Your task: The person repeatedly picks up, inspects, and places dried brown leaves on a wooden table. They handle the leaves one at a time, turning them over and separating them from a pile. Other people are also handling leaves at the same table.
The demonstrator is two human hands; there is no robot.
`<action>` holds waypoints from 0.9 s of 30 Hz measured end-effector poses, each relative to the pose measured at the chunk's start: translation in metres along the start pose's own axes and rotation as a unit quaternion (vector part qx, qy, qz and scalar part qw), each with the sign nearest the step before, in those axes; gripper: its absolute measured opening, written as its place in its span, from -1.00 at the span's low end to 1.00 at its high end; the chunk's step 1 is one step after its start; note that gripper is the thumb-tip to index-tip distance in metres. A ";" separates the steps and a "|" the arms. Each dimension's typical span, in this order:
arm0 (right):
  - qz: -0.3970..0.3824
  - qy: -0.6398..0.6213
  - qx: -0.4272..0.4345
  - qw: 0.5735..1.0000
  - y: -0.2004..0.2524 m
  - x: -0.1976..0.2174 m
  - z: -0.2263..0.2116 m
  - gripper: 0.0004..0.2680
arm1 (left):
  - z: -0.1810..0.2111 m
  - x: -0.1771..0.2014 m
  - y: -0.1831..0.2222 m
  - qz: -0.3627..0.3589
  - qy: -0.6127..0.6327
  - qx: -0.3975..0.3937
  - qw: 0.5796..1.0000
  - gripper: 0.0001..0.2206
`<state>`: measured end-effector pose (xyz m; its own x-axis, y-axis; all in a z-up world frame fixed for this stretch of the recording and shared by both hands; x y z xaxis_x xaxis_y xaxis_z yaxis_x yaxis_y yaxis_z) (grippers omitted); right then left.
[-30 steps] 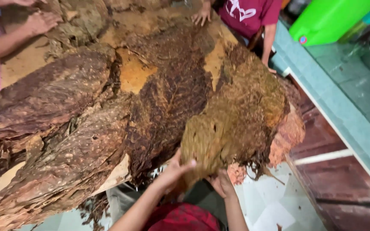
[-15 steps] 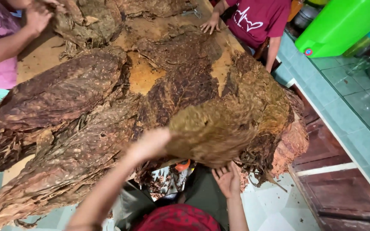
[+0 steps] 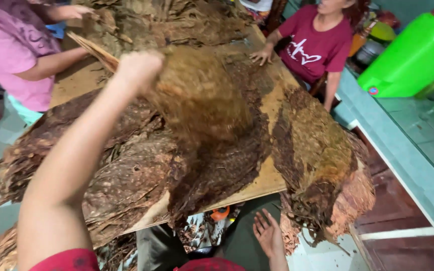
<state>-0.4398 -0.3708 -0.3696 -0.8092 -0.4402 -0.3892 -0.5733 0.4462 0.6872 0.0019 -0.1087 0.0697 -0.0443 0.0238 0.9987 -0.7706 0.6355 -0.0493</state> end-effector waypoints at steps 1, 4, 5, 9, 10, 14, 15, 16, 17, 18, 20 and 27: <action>-0.003 0.004 -0.003 1.000 0.001 -0.002 0.001 -0.71 | -0.021 0.001 0.001 -0.001 0.000 0.006 1.000 -0.84; 0.024 0.027 -0.012 0.999 0.006 -0.007 -0.003 -0.70 | -0.090 -0.004 -0.001 0.007 0.067 0.062 0.996 -0.69; 0.032 0.035 -0.017 0.999 0.009 -0.010 -0.005 -0.69 | -0.118 -0.011 0.000 0.036 0.100 0.092 0.990 -0.69; 0.039 0.051 -0.021 0.998 0.011 -0.010 0.000 -0.67 | -0.184 -0.035 0.032 0.111 0.210 0.148 0.960 -0.74; 0.040 0.051 -0.022 0.998 0.012 -0.011 0.001 -0.67 | -0.187 -0.040 0.039 0.110 0.210 0.147 0.960 -0.74; 0.043 0.065 -0.022 0.997 0.012 -0.010 0.003 -0.66 | -0.236 -0.099 0.049 0.133 0.273 0.205 0.930 -0.44; 0.046 0.064 -0.025 0.997 0.011 -0.008 0.003 -0.65 | -0.256 -0.124 0.047 0.135 0.281 0.228 0.922 -0.57; 0.048 0.066 -0.025 0.996 0.011 -0.003 0.002 -0.65 | -0.278 -0.156 0.038 0.134 0.283 0.229 0.922 -0.57; 0.051 0.063 -0.023 0.996 0.010 0.001 0.002 -0.65 | -0.299 -0.185 0.030 0.172 0.299 0.214 0.914 -0.56; 0.047 0.064 -0.027 0.996 0.007 -0.001 0.007 -0.66 | -0.329 -0.212 0.034 0.212 0.309 0.206 0.904 -0.55; 0.024 0.070 -0.019 0.997 -0.014 0.022 0.011 -0.69 | -0.335 -0.234 0.022 0.215 0.298 0.199 0.908 -0.55; 0.043 0.129 -0.032 0.990 -0.025 0.021 0.009 -0.73 | -0.324 -0.237 0.014 0.203 0.348 0.200 0.893 -0.64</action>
<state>-0.4439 -0.3838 -0.4007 -0.7902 -0.5908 -0.1630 -0.4873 0.4442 0.7518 0.2075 0.1452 -0.1649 -0.0734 0.7520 0.6550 -0.9527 0.1414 -0.2691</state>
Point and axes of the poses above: each hand's wrist, its own y-axis away from the middle knuckle, its own x-axis out of the back of the hand, z = x × y, the point moved 5 cm from there along -y, towards the middle knuckle, and after that the axes turned 11 degrees about y, right-handed, at the moved point
